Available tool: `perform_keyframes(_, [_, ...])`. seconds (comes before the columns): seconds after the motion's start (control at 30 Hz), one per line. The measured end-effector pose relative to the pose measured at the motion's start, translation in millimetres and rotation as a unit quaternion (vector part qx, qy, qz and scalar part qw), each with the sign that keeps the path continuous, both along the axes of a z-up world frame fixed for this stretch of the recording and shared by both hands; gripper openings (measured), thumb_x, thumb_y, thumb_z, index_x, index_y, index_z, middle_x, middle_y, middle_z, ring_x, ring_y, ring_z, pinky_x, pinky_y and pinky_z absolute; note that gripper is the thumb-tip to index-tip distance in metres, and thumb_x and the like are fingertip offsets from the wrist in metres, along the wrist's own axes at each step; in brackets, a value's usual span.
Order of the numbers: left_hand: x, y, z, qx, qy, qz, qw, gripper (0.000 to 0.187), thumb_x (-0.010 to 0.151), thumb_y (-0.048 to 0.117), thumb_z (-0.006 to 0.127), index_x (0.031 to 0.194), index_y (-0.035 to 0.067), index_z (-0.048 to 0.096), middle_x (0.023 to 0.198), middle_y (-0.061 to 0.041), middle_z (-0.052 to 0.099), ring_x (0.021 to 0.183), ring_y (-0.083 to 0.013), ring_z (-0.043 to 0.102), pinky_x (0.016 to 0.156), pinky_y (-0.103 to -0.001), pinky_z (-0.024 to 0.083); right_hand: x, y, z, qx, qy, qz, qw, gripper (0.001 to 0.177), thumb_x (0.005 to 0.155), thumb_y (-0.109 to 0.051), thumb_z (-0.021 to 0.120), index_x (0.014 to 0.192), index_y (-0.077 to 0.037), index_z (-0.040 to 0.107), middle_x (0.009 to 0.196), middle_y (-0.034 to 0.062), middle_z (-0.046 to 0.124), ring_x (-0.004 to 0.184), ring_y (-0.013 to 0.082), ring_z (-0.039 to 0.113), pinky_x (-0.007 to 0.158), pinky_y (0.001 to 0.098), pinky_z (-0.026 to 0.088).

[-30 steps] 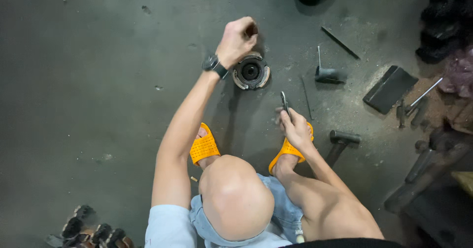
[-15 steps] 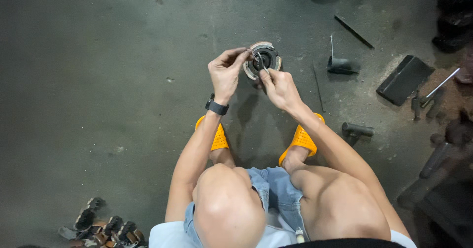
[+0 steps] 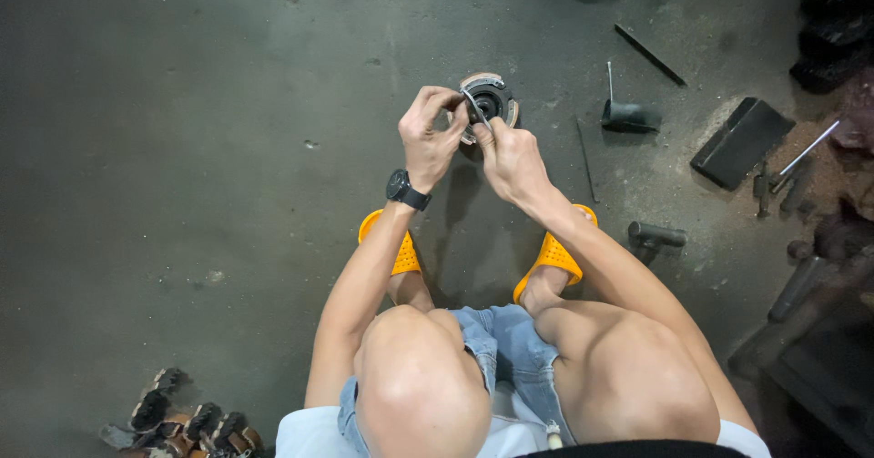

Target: The person, sitting on the floor, uses pliers to remove a circlip and other internal components from a motorcycle clutch assembly, handling small metal pieces and a spring.

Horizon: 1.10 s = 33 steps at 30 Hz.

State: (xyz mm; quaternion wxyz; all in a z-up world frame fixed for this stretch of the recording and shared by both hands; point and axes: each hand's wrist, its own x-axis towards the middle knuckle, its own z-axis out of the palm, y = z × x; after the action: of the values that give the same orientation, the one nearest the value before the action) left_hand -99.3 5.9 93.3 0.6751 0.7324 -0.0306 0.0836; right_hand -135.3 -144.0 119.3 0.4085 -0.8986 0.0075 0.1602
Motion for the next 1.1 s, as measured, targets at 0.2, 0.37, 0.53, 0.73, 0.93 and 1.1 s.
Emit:
perform_keyframes(0.2, [-4.7, -5.0, 0.8, 0.013, -0.027, 0.012, 0.999, 0.009, 0.086, 0.000, 0.069, 0.093, 0.005, 0.068, 0.082, -0.007, 0.061, 0.070, -0.0170, 0.064, 0.065, -0.029, 0.055, -7.3, 0.7, -13.6, 0.043, -0.013, -0.035, 0.998, 0.051, 0.110, -0.034, 0.037, 0.069, -0.007, 0.055, 0.045, 0.0085, 0.048, 0.040, 0.0199, 0.050, 0.042, 0.0302, 0.041])
perform_keyframes(0.37, [-5.2, -3.9, 1.2, 0.033, -0.023, -0.005, 0.999, 0.007, 0.087, 0.000, 0.067, 0.092, 0.006, 0.066, 0.081, -0.006, 0.059, 0.068, -0.0183, 0.063, 0.063, -0.029, 0.054, -9.1, -0.2, -12.5, 0.055, 0.006, -0.044, 0.997, 0.053, 0.109, -0.035, 0.040, 0.067, -0.007, 0.056, 0.048, 0.0120, 0.051, 0.042, 0.0236, 0.052, 0.043, 0.0329, 0.042])
perform_keyframes(0.53, [0.6, 1.3, -21.1, 0.074, -0.031, -0.039, 0.996, 0.007, 0.086, 0.000, 0.064, 0.089, 0.006, 0.063, 0.080, -0.007, 0.055, 0.067, -0.0227, 0.061, 0.062, -0.032, 0.053, -6.5, -0.6, -8.4, 0.056, 0.056, -0.045, 0.996, 0.051, 0.108, -0.037, 0.042, 0.070, -0.007, 0.060, 0.057, 0.0168, 0.059, 0.053, 0.0341, 0.062, 0.048, 0.0412, 0.048])
perform_keyframes(0.73, [54.9, 43.4, -76.9, 0.545, -0.171, -0.090, 0.816, 0.004, 0.082, 0.000, 0.048, 0.079, 0.003, 0.049, 0.080, -0.014, 0.046, 0.072, -0.0290, 0.043, 0.060, -0.041, 0.037, -12.0, -38.4, 1.4, 0.130, 0.291, -0.151, 0.936, 0.038, 0.104, -0.032, 0.041, 0.097, -0.002, 0.063, 0.069, 0.0086, 0.066, 0.054, 0.0153, 0.067, 0.047, 0.0243, 0.053])
perform_keyframes(0.93, [35.6, 27.1, -38.5, 0.522, 0.085, -0.144, 0.837, 0.043, 0.084, 0.011, 0.062, 0.125, -0.001, 0.052, 0.113, -0.021, 0.054, 0.100, -0.0383, 0.053, 0.079, -0.052, 0.045, -53.4, -79.2, 38.4, 0.236, 0.116, -0.287, 0.921, 0.014, 0.098, -0.016, 0.056, 0.097, -0.004, 0.064, 0.062, -0.0012, 0.047, 0.046, 0.0065, 0.041, 0.040, 0.0213, 0.037])
perform_keyframes(1.1, [-17.4, -64.1, -41.6, 0.652, 0.087, -0.161, 0.735, 0.137, 0.065, 0.091, 0.073, 0.150, 0.001, 0.013, 0.143, -0.024, 0.044, 0.129, -0.0339, 0.047, 0.107, -0.061, 0.038, -88.4, -83.0, 2.3, 0.235, 0.253, -0.379, 0.858, 0.008, 0.100, -0.010, 0.048, 0.102, -0.007, 0.055, 0.070, -0.0034, 0.043, 0.048, 0.0047, 0.035, 0.039, 0.0189, 0.028])
